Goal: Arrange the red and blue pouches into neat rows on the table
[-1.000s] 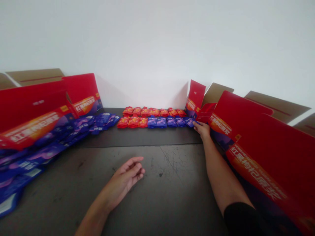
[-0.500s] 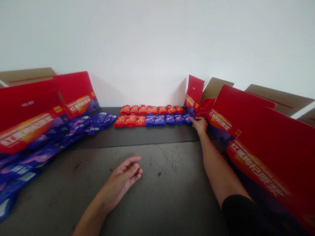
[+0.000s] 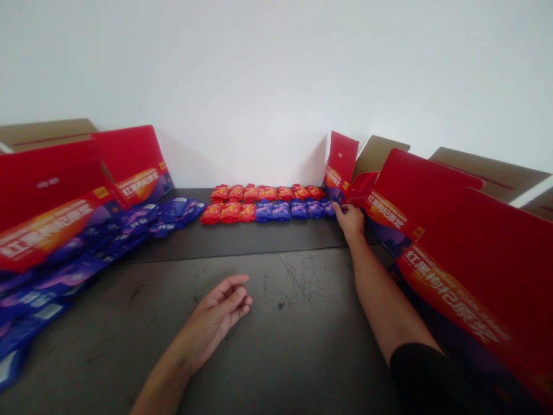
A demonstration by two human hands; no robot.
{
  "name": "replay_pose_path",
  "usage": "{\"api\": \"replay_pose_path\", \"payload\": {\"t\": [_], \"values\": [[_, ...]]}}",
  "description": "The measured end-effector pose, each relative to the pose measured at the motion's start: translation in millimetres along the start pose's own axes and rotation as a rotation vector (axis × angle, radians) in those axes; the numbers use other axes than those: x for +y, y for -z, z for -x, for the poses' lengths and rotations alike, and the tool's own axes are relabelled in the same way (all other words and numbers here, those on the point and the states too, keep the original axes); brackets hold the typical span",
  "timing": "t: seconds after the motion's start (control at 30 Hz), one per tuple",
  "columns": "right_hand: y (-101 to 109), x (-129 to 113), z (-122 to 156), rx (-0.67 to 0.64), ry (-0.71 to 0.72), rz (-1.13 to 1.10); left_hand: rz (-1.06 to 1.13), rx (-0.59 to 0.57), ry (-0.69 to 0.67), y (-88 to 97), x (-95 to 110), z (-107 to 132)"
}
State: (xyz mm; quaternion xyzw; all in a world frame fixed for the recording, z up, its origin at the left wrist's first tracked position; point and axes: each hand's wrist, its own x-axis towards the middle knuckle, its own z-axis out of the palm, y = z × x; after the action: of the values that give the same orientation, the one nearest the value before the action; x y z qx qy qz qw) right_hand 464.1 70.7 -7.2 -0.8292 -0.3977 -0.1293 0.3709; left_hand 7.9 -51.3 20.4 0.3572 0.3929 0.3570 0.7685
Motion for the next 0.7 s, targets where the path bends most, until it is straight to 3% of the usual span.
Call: {"api": "replay_pose_path", "payload": {"t": [0.37,0.5,0.6,0.7], "values": [[14.2,-0.7,10.4,-0.010,0.014,-0.001,0.019,-0.003,0.002,-0.5,-0.2,-1.4],[25.7,-9.3,17.6,0.115,0.021,-0.038,0.029,-0.025,-0.008,0.3,-0.9,-2.7],[37.3,-33.1,24.6,0.253,0.128,-0.111,0.048,-0.050,-0.020,1.4,-2.4,-3.6],[52.5,-84.9,42.6,0.257,0.270,-0.238,0.084,-0.087,-0.049,2.6,-5.1,-4.6]]}}
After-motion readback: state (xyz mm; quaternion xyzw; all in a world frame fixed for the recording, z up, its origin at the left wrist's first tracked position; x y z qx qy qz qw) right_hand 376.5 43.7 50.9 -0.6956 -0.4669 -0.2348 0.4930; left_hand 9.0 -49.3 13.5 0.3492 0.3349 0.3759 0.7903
